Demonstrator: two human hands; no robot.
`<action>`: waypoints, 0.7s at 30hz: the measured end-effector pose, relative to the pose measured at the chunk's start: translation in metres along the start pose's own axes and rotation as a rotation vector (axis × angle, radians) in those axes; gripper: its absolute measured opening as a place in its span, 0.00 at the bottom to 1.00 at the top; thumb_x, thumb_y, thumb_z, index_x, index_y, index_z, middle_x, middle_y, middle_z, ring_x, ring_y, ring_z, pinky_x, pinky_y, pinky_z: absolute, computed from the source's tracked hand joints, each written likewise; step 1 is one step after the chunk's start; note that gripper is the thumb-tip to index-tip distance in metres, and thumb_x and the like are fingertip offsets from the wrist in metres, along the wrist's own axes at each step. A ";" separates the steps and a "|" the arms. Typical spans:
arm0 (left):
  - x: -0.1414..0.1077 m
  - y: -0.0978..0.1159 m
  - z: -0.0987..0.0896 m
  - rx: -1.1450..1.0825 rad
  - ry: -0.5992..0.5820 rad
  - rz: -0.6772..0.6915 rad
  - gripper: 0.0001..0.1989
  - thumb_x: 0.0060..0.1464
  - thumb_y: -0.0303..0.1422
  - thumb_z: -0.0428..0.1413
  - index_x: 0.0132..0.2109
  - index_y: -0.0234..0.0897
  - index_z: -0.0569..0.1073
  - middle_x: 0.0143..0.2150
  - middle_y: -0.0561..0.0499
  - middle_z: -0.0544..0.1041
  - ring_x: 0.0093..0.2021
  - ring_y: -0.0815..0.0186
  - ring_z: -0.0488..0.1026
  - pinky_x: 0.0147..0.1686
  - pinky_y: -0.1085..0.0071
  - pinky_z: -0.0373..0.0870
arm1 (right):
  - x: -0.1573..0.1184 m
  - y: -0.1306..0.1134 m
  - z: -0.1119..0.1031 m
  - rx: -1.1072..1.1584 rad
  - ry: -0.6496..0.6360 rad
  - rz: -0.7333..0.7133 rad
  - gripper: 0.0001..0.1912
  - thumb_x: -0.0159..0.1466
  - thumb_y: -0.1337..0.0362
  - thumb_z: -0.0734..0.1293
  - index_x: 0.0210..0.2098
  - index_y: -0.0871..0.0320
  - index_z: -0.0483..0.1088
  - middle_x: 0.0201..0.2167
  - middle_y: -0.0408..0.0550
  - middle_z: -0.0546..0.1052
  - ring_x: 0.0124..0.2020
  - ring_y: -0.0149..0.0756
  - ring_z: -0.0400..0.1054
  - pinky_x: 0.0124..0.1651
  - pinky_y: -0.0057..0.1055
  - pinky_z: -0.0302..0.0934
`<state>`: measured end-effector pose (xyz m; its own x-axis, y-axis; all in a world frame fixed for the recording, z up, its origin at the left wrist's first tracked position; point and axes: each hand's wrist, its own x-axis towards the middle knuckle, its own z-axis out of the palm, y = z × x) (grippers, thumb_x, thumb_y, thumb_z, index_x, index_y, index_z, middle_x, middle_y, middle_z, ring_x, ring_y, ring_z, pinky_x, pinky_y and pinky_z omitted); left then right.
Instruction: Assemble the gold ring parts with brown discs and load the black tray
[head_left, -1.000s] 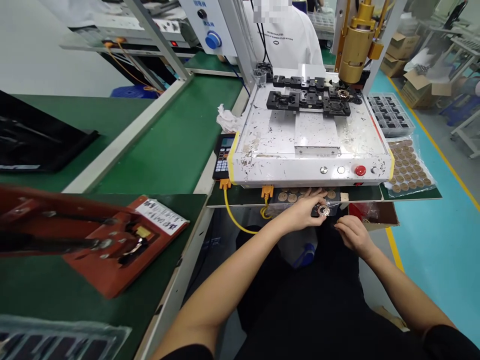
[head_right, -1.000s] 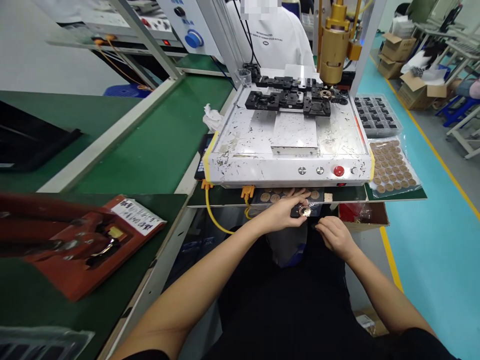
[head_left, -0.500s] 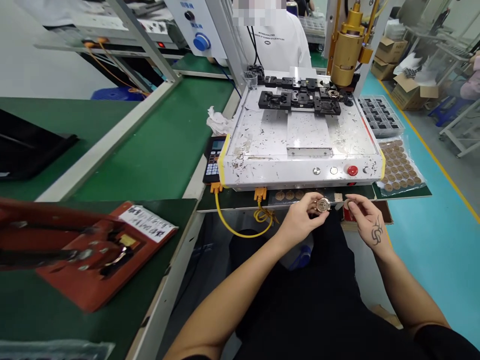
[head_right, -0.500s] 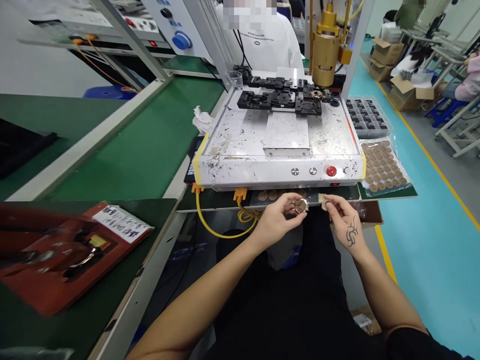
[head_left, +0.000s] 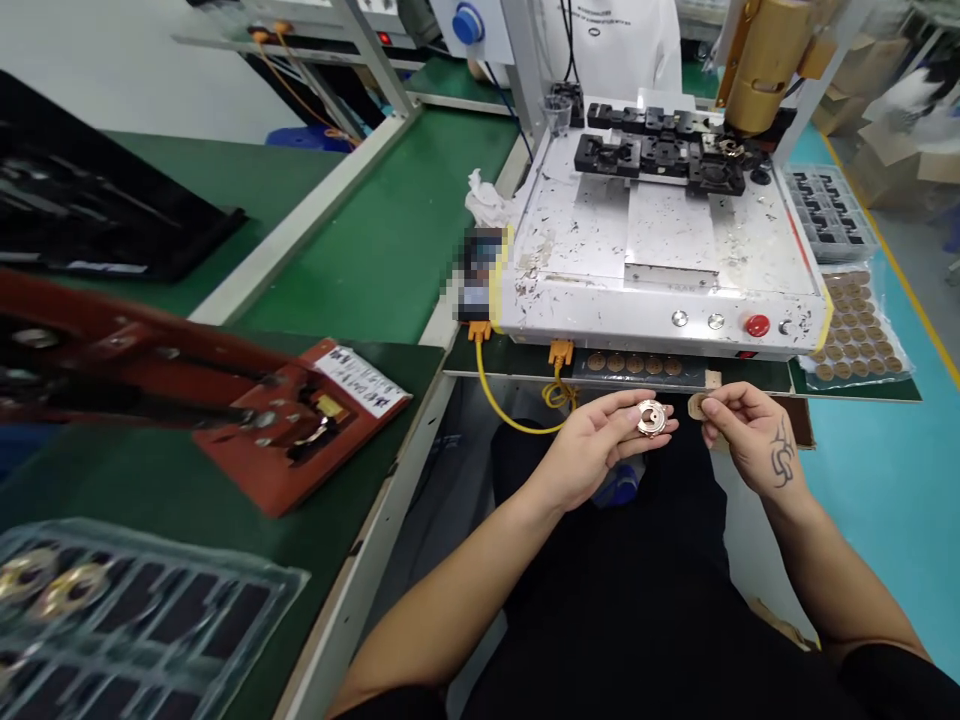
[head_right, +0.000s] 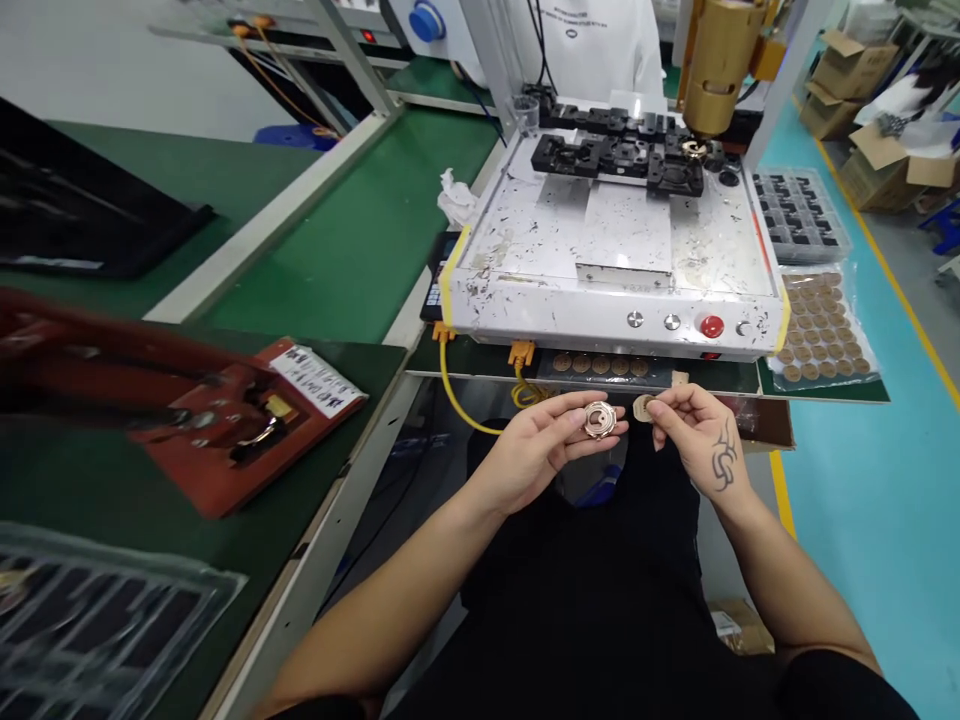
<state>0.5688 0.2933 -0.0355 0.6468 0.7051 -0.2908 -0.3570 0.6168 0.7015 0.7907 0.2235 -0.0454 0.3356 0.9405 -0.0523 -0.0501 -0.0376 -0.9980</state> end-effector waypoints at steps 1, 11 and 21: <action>-0.002 0.000 -0.001 -0.001 -0.006 0.013 0.26 0.58 0.41 0.74 0.57 0.31 0.81 0.56 0.35 0.86 0.56 0.46 0.86 0.63 0.48 0.80 | -0.002 0.000 0.000 0.006 -0.023 0.013 0.13 0.67 0.53 0.80 0.40 0.54 0.77 0.24 0.39 0.76 0.24 0.31 0.71 0.32 0.31 0.67; -0.013 -0.005 -0.006 0.019 -0.038 0.070 0.23 0.63 0.39 0.71 0.61 0.35 0.82 0.59 0.38 0.85 0.61 0.46 0.83 0.68 0.45 0.76 | -0.007 -0.004 0.003 0.006 -0.268 0.176 0.17 0.72 0.48 0.73 0.37 0.53 0.73 0.25 0.40 0.73 0.26 0.33 0.65 0.33 0.34 0.62; -0.017 -0.008 -0.001 0.072 -0.038 0.090 0.27 0.63 0.43 0.70 0.63 0.33 0.80 0.62 0.37 0.83 0.63 0.44 0.81 0.68 0.45 0.76 | -0.007 -0.022 0.030 -0.312 -0.273 -0.139 0.16 0.73 0.50 0.72 0.34 0.54 0.73 0.49 0.50 0.78 0.50 0.42 0.74 0.57 0.39 0.67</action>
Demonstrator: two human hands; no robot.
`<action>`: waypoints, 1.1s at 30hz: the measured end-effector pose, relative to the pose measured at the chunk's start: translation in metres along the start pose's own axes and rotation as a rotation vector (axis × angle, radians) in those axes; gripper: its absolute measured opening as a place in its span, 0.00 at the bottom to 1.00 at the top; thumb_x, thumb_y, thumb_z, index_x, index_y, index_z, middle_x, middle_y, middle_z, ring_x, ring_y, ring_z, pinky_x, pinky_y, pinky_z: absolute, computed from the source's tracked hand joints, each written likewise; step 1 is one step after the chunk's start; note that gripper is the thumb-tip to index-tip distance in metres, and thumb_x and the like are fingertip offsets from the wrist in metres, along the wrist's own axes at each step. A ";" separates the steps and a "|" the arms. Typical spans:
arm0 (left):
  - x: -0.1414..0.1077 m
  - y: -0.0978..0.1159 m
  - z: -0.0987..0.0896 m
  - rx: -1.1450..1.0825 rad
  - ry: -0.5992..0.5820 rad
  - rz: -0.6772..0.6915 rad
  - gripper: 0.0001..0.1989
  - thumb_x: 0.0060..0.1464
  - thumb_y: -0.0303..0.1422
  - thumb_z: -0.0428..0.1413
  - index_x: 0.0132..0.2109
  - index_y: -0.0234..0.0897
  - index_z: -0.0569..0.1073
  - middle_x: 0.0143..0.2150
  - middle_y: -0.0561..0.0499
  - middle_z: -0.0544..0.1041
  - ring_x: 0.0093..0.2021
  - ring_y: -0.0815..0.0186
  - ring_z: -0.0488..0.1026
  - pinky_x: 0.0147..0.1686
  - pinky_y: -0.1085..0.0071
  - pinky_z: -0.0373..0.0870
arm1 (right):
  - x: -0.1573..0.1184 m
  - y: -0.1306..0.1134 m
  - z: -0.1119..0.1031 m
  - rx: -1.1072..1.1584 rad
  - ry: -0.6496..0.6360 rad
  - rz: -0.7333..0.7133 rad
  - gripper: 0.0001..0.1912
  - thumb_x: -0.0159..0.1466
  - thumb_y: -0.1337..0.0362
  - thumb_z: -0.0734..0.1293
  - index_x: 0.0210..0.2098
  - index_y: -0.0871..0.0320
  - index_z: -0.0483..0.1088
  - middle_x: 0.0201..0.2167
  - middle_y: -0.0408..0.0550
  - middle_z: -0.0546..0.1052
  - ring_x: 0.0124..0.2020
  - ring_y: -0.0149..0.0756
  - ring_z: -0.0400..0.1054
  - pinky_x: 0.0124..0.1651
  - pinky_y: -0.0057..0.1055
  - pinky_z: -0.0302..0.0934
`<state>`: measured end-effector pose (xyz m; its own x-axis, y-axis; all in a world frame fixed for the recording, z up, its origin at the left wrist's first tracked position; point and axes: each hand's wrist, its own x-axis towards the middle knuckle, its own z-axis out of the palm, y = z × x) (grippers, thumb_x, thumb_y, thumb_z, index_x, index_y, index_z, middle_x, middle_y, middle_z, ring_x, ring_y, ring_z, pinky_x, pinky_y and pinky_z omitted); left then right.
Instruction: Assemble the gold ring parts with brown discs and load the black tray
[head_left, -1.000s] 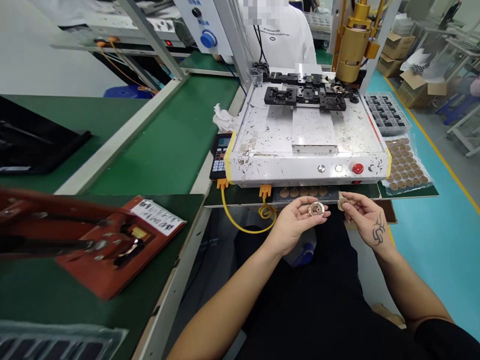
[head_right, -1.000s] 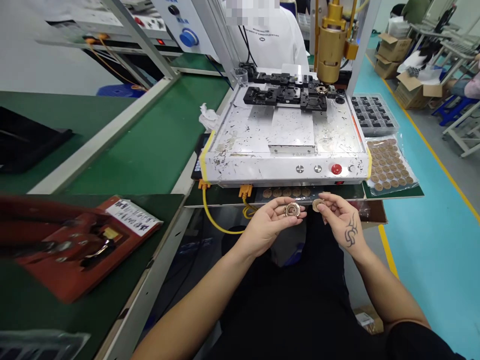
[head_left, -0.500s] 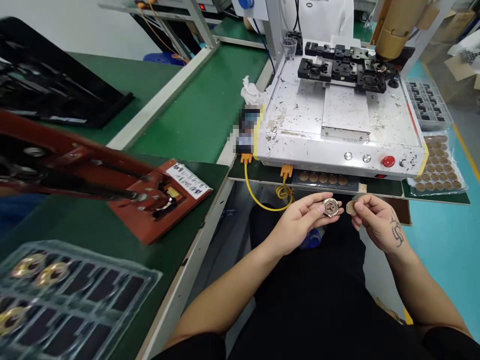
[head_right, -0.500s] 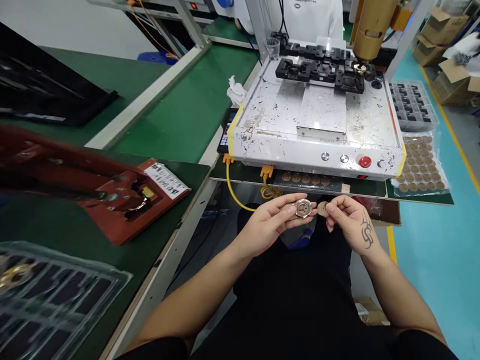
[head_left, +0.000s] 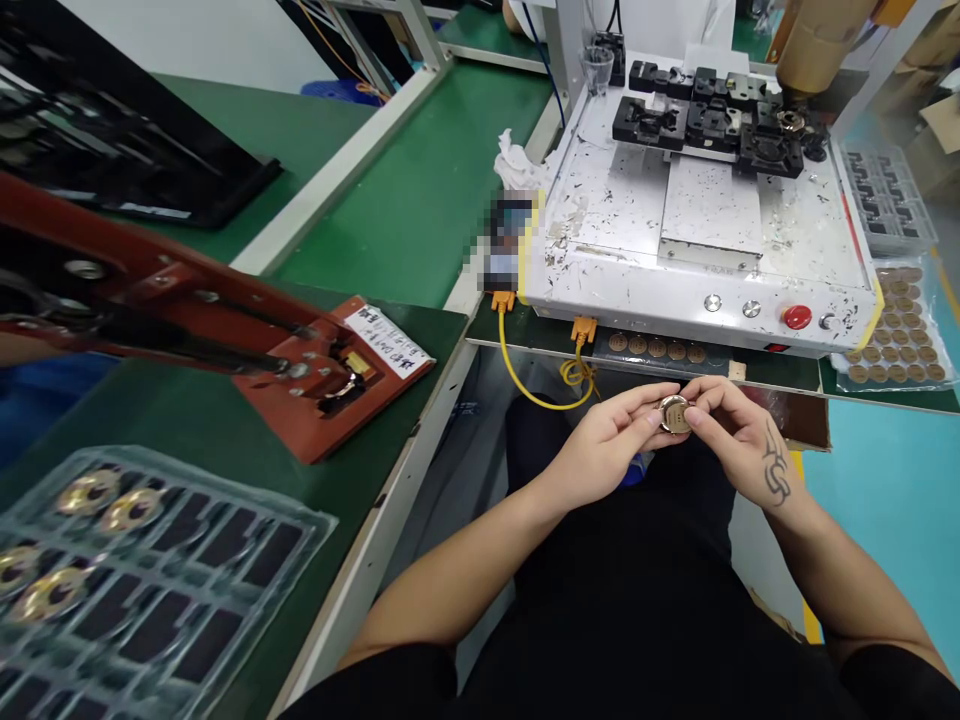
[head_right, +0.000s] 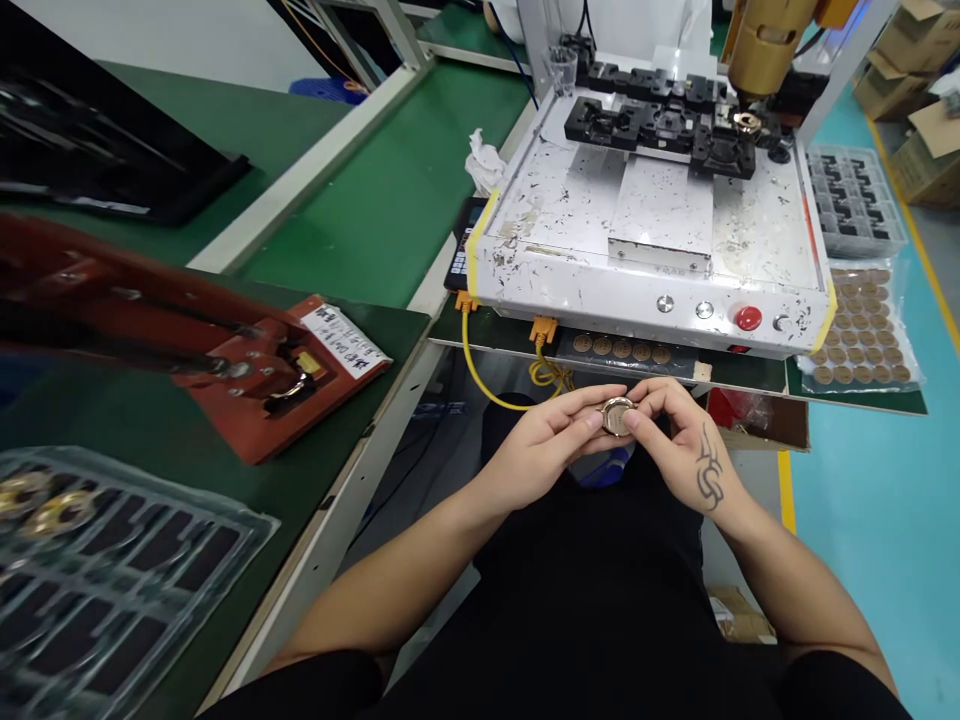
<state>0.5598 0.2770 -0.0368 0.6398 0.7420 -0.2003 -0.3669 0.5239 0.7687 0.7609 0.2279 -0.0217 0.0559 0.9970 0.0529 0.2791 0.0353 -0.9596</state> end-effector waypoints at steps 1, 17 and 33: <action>0.000 0.000 0.001 0.009 0.004 0.002 0.28 0.63 0.44 0.70 0.63 0.33 0.80 0.61 0.37 0.84 0.63 0.44 0.81 0.68 0.45 0.76 | 0.000 0.000 0.002 0.009 0.000 0.003 0.16 0.74 0.51 0.71 0.34 0.54 0.72 0.49 0.50 0.78 0.50 0.42 0.74 0.56 0.39 0.67; -0.004 -0.004 0.011 0.085 0.031 0.048 0.28 0.64 0.44 0.69 0.64 0.34 0.79 0.63 0.38 0.83 0.65 0.44 0.80 0.69 0.45 0.75 | -0.005 0.006 0.008 -0.061 0.078 -0.023 0.14 0.74 0.53 0.71 0.35 0.53 0.72 0.49 0.51 0.78 0.52 0.45 0.73 0.59 0.44 0.66; -0.007 -0.016 0.006 0.331 0.074 0.187 0.23 0.70 0.39 0.62 0.67 0.36 0.76 0.61 0.39 0.84 0.61 0.52 0.83 0.66 0.56 0.77 | -0.003 0.015 0.009 -0.358 0.159 -0.242 0.08 0.72 0.57 0.73 0.43 0.51 0.71 0.46 0.51 0.74 0.48 0.44 0.72 0.51 0.44 0.71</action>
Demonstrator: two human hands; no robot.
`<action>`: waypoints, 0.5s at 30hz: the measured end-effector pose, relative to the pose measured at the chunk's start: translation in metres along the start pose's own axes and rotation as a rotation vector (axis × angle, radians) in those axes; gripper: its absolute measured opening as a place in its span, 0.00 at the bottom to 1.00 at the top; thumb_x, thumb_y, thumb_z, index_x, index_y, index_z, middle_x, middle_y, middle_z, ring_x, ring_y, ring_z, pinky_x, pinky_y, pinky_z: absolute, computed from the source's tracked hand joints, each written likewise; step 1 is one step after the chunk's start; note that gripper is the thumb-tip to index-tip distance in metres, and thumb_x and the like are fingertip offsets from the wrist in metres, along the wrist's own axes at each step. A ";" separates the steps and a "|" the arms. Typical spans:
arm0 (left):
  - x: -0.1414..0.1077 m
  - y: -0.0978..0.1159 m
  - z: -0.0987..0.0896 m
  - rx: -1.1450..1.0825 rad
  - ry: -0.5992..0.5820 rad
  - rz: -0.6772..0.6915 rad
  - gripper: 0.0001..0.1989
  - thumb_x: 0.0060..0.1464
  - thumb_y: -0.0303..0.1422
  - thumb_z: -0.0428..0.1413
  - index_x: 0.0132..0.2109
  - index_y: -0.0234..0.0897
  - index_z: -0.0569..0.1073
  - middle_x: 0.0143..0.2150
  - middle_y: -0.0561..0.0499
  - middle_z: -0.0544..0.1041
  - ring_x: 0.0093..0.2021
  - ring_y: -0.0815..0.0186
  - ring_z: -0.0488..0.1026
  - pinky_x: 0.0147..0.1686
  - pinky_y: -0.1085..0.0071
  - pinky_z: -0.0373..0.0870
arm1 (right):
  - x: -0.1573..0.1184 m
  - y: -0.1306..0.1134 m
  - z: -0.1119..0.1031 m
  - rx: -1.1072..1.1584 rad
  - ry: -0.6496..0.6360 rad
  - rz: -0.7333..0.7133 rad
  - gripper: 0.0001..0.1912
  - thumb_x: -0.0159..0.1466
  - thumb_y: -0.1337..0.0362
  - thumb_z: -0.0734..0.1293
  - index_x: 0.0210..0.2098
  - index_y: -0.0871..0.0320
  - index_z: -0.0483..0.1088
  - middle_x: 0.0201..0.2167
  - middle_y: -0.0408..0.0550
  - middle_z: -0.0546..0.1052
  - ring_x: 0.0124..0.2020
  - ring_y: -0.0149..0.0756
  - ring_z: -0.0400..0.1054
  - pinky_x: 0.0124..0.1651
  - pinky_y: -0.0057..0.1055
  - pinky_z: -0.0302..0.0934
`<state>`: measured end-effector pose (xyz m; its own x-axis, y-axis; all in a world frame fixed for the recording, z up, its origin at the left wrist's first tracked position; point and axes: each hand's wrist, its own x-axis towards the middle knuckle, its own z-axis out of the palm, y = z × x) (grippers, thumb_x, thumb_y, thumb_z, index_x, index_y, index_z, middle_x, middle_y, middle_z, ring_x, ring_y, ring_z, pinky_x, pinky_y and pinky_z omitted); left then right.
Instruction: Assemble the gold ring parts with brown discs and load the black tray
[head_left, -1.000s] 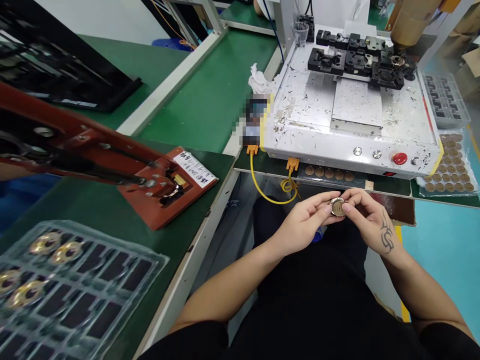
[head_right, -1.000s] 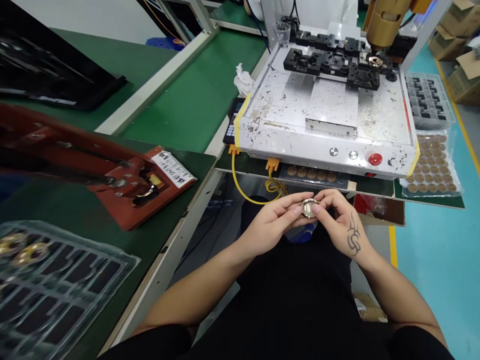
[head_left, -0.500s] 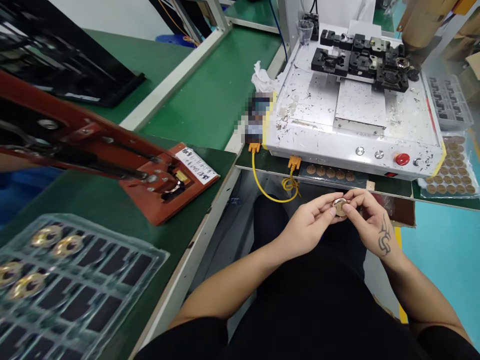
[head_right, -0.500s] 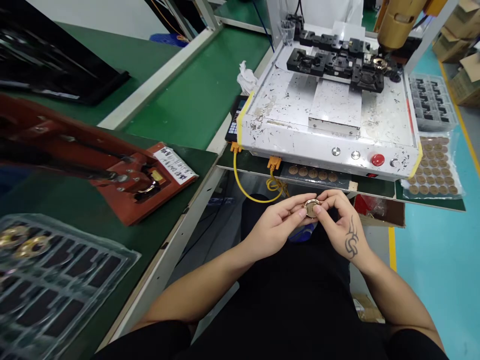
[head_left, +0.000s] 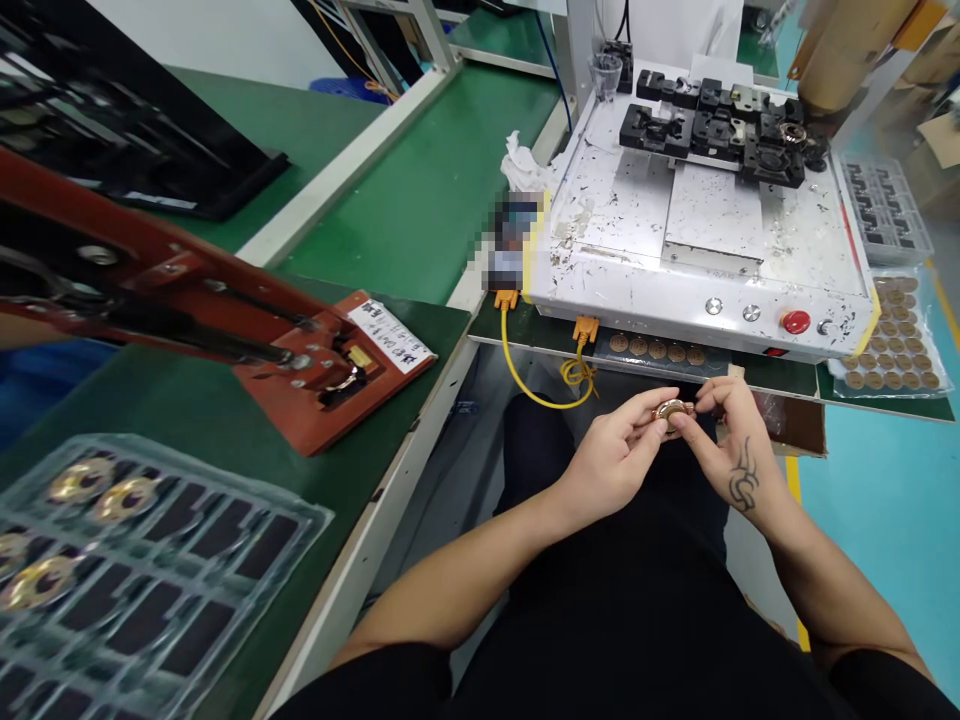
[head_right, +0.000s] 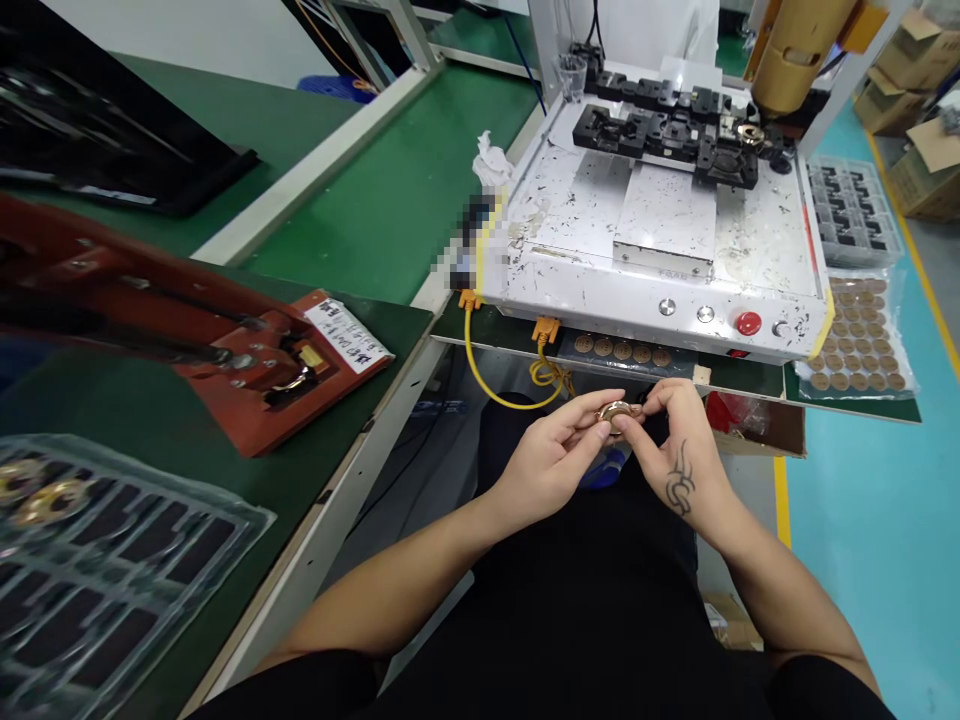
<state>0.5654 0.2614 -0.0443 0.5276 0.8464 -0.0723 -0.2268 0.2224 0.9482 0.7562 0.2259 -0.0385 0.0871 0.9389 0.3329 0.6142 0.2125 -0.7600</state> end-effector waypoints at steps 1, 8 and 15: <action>0.001 0.002 -0.002 0.054 -0.019 0.002 0.23 0.70 0.38 0.62 0.68 0.37 0.75 0.60 0.40 0.84 0.61 0.52 0.83 0.66 0.56 0.77 | 0.001 0.002 -0.001 -0.004 -0.042 -0.013 0.08 0.73 0.58 0.72 0.48 0.51 0.72 0.47 0.52 0.74 0.49 0.45 0.72 0.52 0.45 0.71; 0.007 0.016 -0.013 0.103 0.056 0.041 0.29 0.66 0.36 0.66 0.69 0.42 0.67 0.68 0.39 0.77 0.59 0.55 0.82 0.62 0.60 0.78 | 0.011 -0.004 0.000 0.213 -0.114 0.087 0.09 0.73 0.54 0.72 0.41 0.51 0.77 0.36 0.47 0.78 0.36 0.39 0.72 0.41 0.38 0.70; 0.001 0.019 -0.013 0.098 0.118 0.004 0.14 0.65 0.41 0.67 0.47 0.35 0.79 0.41 0.47 0.83 0.40 0.61 0.83 0.45 0.65 0.83 | 0.012 -0.012 0.020 0.600 -0.103 0.348 0.18 0.69 0.46 0.76 0.46 0.53 0.77 0.33 0.45 0.80 0.27 0.33 0.71 0.29 0.32 0.70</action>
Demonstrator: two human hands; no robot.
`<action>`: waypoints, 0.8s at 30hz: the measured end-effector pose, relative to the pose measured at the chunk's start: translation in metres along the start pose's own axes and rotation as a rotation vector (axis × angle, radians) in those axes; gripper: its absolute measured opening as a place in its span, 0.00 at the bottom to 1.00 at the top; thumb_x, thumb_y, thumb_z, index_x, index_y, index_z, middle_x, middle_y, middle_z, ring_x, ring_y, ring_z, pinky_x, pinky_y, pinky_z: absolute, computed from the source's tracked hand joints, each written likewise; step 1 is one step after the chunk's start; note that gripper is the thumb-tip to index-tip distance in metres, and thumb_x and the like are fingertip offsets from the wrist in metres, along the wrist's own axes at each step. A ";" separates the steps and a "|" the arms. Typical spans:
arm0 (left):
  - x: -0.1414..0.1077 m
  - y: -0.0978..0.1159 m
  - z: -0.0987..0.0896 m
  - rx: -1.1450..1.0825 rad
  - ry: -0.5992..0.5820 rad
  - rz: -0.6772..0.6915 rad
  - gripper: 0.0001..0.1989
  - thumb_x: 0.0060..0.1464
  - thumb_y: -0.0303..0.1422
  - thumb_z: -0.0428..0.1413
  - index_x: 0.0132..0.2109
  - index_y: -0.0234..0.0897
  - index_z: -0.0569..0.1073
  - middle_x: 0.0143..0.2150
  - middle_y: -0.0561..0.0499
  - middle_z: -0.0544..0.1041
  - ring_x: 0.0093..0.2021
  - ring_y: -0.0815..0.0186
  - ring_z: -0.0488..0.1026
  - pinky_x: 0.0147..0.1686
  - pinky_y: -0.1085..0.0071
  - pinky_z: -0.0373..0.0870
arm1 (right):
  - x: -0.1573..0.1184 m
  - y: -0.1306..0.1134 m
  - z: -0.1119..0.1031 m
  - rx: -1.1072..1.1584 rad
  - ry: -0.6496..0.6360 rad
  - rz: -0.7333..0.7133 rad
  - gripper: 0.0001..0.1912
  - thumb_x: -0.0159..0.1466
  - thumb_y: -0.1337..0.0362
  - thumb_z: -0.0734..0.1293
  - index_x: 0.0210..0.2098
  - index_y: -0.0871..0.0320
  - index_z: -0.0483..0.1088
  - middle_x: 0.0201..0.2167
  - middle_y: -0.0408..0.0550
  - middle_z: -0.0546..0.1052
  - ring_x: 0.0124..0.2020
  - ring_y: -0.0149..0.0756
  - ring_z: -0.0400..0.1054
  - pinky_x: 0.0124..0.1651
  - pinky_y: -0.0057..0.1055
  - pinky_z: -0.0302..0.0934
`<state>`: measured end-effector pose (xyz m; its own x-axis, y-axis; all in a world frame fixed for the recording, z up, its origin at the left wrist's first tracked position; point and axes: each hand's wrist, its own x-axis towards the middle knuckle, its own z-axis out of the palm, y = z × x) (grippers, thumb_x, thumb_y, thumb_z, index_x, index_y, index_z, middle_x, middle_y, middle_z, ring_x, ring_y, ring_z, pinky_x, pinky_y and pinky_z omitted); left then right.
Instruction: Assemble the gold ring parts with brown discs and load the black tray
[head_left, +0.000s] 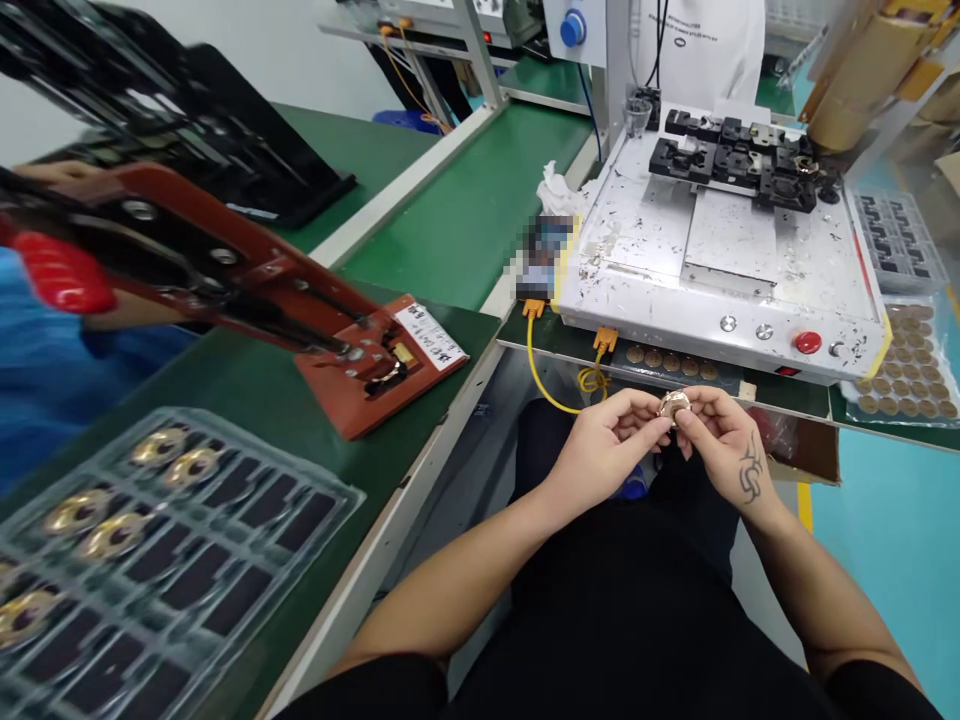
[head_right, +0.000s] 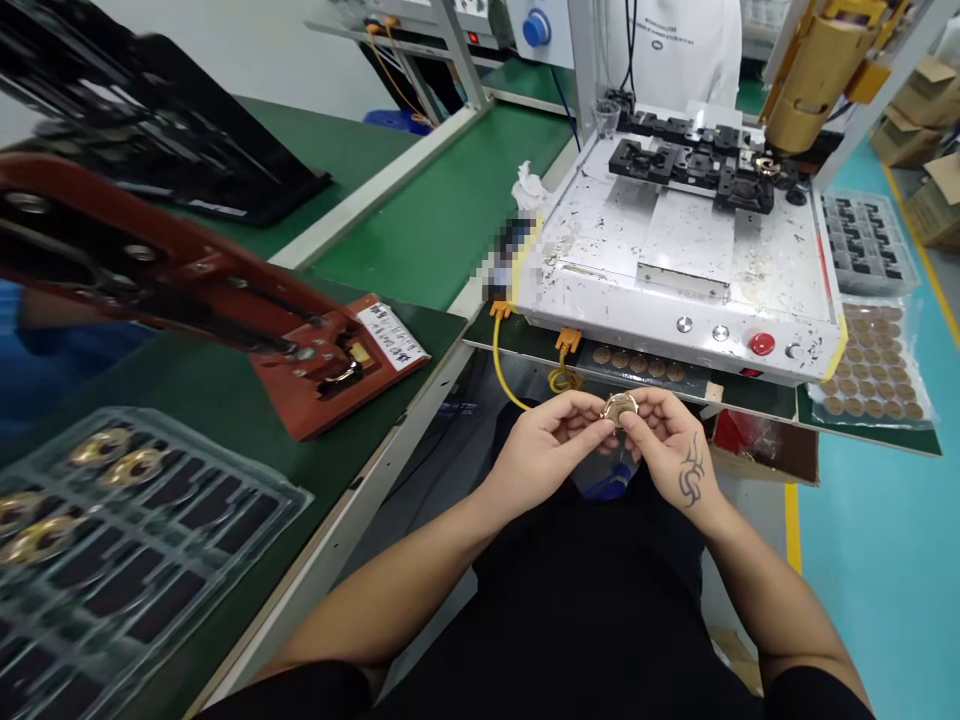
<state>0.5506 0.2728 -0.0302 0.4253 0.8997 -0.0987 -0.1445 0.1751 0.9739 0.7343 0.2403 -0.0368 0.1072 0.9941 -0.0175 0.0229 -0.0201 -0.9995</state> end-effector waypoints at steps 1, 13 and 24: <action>-0.002 0.002 -0.001 0.028 0.012 0.019 0.13 0.65 0.41 0.67 0.48 0.36 0.80 0.41 0.47 0.83 0.40 0.61 0.82 0.44 0.66 0.82 | 0.000 -0.001 0.002 -0.010 -0.008 -0.014 0.18 0.69 0.46 0.76 0.47 0.53 0.77 0.34 0.45 0.80 0.27 0.33 0.71 0.29 0.32 0.70; -0.012 0.015 -0.016 0.152 0.101 0.108 0.08 0.65 0.37 0.65 0.46 0.37 0.81 0.40 0.47 0.85 0.38 0.62 0.81 0.40 0.68 0.78 | 0.006 -0.004 0.017 -0.056 -0.137 -0.053 0.15 0.70 0.48 0.75 0.44 0.53 0.78 0.31 0.44 0.79 0.26 0.33 0.72 0.28 0.31 0.69; -0.030 0.056 -0.050 0.502 0.172 0.273 0.07 0.69 0.35 0.60 0.47 0.37 0.79 0.39 0.48 0.84 0.37 0.63 0.81 0.40 0.68 0.77 | 0.060 -0.029 0.026 -0.567 -0.545 -0.817 0.28 0.73 0.64 0.72 0.70 0.45 0.69 0.54 0.54 0.82 0.44 0.43 0.79 0.49 0.41 0.76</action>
<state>0.4852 0.2752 0.0176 0.2753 0.9447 0.1779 0.2293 -0.2442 0.9422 0.7140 0.3036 -0.0094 -0.5904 0.6430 0.4878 0.3496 0.7485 -0.5636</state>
